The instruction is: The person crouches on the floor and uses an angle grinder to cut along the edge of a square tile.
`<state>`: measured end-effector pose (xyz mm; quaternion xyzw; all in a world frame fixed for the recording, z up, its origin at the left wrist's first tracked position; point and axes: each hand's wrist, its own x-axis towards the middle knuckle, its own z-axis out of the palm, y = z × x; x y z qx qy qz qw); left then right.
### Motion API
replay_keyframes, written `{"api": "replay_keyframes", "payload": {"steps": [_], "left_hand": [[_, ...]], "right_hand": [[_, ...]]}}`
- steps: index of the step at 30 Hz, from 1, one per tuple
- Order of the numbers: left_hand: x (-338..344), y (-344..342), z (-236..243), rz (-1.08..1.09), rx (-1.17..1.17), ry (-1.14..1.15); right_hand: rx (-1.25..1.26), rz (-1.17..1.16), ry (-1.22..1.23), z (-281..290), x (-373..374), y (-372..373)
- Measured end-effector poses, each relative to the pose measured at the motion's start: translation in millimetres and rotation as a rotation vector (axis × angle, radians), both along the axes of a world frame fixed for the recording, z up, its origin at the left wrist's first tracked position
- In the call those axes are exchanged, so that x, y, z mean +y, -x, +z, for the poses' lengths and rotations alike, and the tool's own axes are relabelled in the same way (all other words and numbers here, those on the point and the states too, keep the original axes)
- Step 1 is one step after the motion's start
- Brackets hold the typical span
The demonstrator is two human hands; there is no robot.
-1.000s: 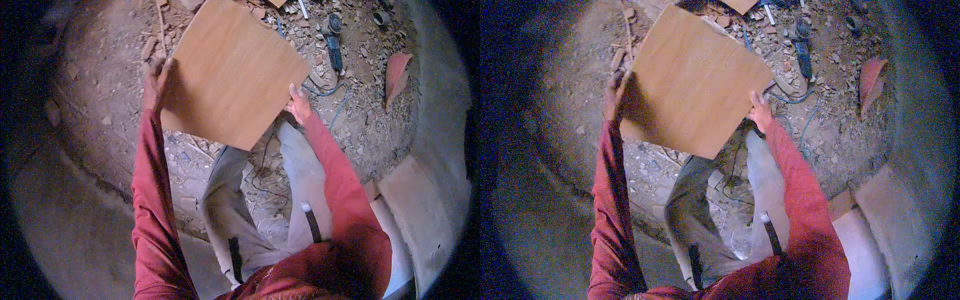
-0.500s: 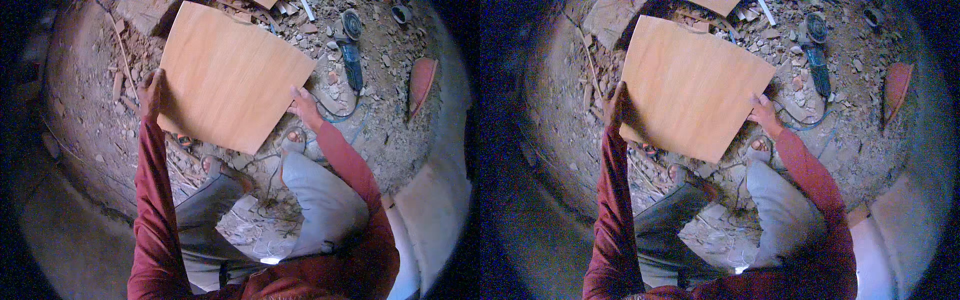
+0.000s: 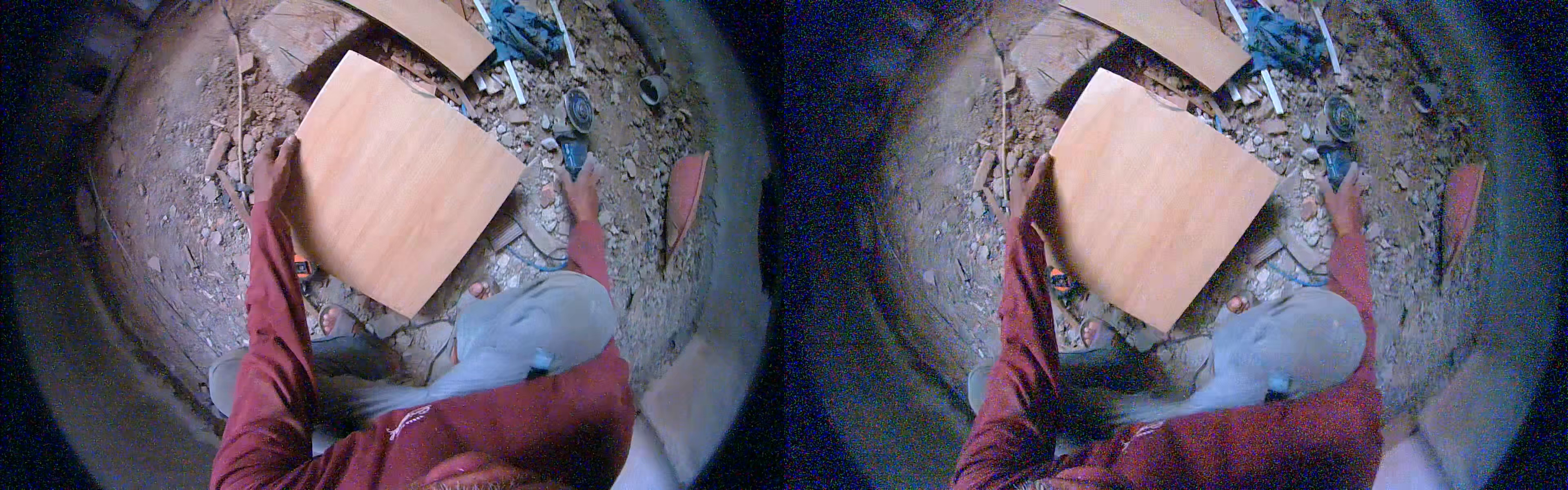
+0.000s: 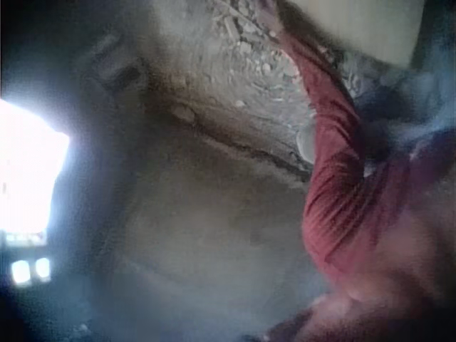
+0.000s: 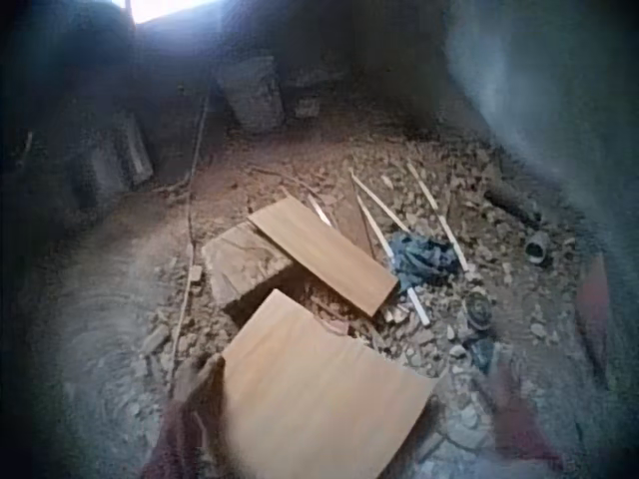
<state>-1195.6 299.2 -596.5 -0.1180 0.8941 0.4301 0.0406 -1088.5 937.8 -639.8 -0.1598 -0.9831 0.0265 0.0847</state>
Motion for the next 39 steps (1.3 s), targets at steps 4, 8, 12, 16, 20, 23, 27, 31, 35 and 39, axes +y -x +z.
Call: {"api": "replay_keyframes", "payload": {"steps": [4, 8, 12, 16, 20, 23, 27, 31, 35, 39], "left_hand": [[21, 1, 54, 0.054, 0.216, 0.077], [35, -7, 114, -0.173, 0.190, 0.039], [85, -48, 157, -0.653, 0.242, -0.019], [136, -107, 148, -0.735, -0.226, -0.225], [207, -123, 155, -0.778, -0.246, -0.394], [245, -129, 141, -0.612, -0.258, -0.906], [284, -118, 149, -0.545, -0.178, -1.121], [281, -137, 171, -0.516, 0.007, -0.872], [280, -143, 179, -0.566, -0.043, -0.227], [295, -138, 119, -0.594, 0.069, -0.568]], "right_hand": [[-0.067, -0.173, -0.040, -13, -10, 22], [-0.141, -0.070, 0.213, -6, 4, 33], [-0.142, -0.130, 0.574, 16, 12, 32], [-0.002, 0.084, 0.998, 102, -56, 11], [-0.169, 0.291, 1.669, 143, -86, 27], [-0.213, 0.407, 2.161, 196, -171, 32], [-0.071, 0.534, 2.158, 218, -216, 26], [-0.076, 0.494, 2.301, 212, -222, 13], [0.098, 0.151, 2.111, 202, -195, 19], [-0.007, 0.202, 2.309, 179, -182, 5]]}}
